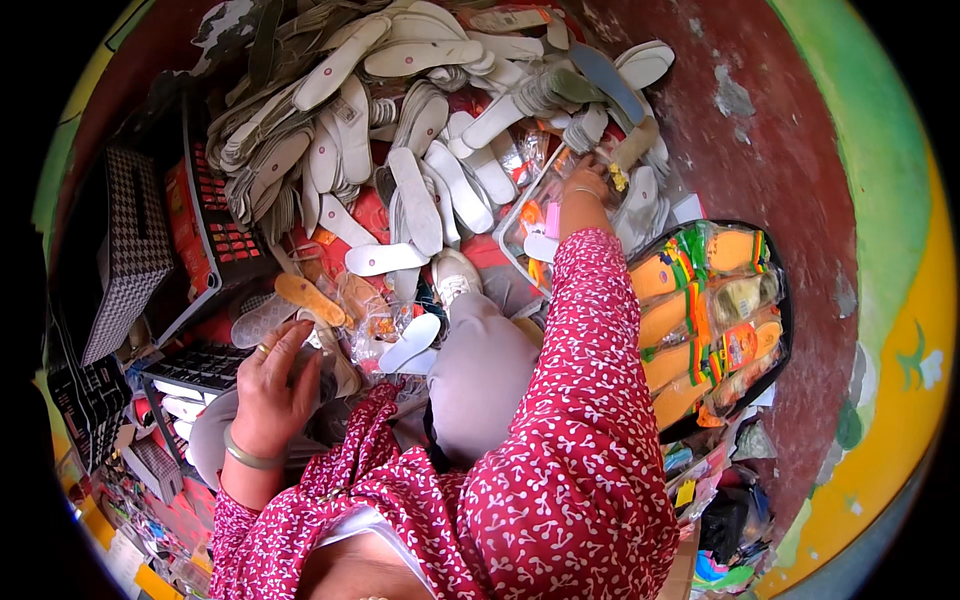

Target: The person wipes various packaged items, including what appears to be insoles or small tools in plastic packaging, with a cloth by hand before placing them into a basket.

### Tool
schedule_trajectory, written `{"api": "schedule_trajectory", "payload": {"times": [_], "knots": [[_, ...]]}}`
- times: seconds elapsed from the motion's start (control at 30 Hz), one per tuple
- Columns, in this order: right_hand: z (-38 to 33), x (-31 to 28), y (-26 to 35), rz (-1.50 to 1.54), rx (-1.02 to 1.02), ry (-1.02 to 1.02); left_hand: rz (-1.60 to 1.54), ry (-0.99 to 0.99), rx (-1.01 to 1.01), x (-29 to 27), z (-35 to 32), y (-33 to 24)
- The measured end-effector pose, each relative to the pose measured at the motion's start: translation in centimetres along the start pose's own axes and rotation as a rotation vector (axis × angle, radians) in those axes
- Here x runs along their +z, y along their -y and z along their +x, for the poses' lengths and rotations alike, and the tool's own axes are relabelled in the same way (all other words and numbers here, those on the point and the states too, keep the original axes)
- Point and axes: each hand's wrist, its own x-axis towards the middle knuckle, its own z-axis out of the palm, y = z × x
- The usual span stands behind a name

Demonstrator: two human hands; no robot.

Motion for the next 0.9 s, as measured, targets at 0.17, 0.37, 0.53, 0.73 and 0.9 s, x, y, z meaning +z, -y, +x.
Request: {"api": "schedule_trajectory", "payload": {"times": [0.17, 0.37, 0.53, 0.73, 0.9], "knots": [[5.0, 3.9, -2.3, -0.161, -0.124, 0.008, 0.012, 0.027, 0.041, -0.2, 0.4, -0.4], [3.1, -2.3, -3.3, -0.169, -0.312, 0.138, 0.009, -0.008, 0.048, -0.5, -0.5, -1.3], [2.5, -5.1, -6.5, -0.002, -0.458, 0.149, 0.025, -0.066, 0.141, -0.4, -1.4, -0.9], [-2.5, -11.5, -6.7, 0.705, -0.432, 0.240, 0.005, -0.100, 0.110, -0.4, -1.9, -0.5], [-7.6, -16.5, -5.7, 1.481, -0.514, 0.362, 0.011, -0.055, 0.076, 0.1, -2.1, 0.7]]}}
